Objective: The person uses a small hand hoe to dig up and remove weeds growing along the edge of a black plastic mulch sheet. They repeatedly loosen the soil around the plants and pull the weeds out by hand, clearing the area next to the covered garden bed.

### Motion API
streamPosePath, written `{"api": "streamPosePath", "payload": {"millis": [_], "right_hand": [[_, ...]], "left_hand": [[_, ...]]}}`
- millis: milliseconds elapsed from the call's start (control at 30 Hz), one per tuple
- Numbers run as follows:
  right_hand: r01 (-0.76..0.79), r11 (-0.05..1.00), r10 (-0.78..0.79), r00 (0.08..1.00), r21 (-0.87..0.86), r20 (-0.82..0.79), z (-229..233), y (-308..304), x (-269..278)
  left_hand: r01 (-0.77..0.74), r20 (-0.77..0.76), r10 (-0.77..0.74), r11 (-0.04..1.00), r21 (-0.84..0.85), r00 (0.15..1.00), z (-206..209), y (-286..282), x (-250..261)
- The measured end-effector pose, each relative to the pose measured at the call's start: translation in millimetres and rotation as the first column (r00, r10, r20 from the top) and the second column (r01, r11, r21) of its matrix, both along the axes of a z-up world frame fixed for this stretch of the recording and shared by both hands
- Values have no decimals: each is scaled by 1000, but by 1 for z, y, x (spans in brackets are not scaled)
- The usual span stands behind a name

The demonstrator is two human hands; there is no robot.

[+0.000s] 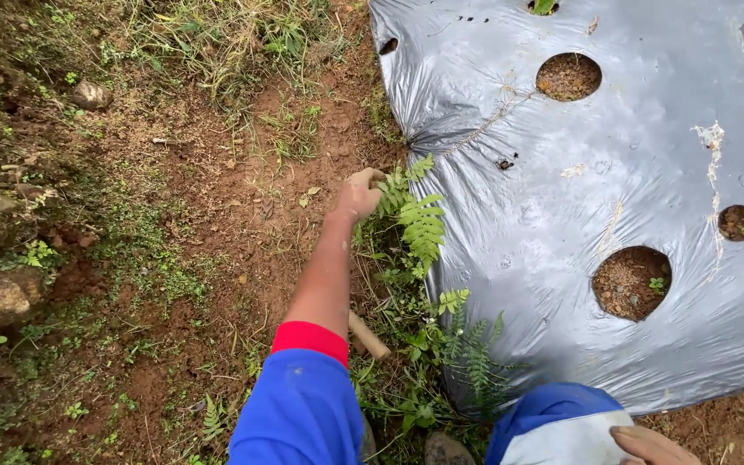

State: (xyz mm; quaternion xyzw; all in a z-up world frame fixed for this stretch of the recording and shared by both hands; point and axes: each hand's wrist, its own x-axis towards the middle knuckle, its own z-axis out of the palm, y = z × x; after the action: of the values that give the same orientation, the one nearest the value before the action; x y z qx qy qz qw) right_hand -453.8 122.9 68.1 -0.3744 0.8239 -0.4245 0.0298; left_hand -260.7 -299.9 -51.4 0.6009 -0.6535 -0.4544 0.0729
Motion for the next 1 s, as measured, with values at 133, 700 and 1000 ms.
{"api": "streamPosePath", "payload": {"millis": [133,700,1000], "right_hand": [[-294,947,207,866,127,456,17,-105,93],[-778,535,-88,336,329,938,-194,-186,198],[-267,902,-269,267,339,926,-245,-138,241]], "left_hand": [[-281,-248,239,947,-153,939,-29,-14,-3],[136,-53,-138,990,-40,989,-44,-13,7],[-108,-212,125,990,89,969,-80,-39,-9]]}}
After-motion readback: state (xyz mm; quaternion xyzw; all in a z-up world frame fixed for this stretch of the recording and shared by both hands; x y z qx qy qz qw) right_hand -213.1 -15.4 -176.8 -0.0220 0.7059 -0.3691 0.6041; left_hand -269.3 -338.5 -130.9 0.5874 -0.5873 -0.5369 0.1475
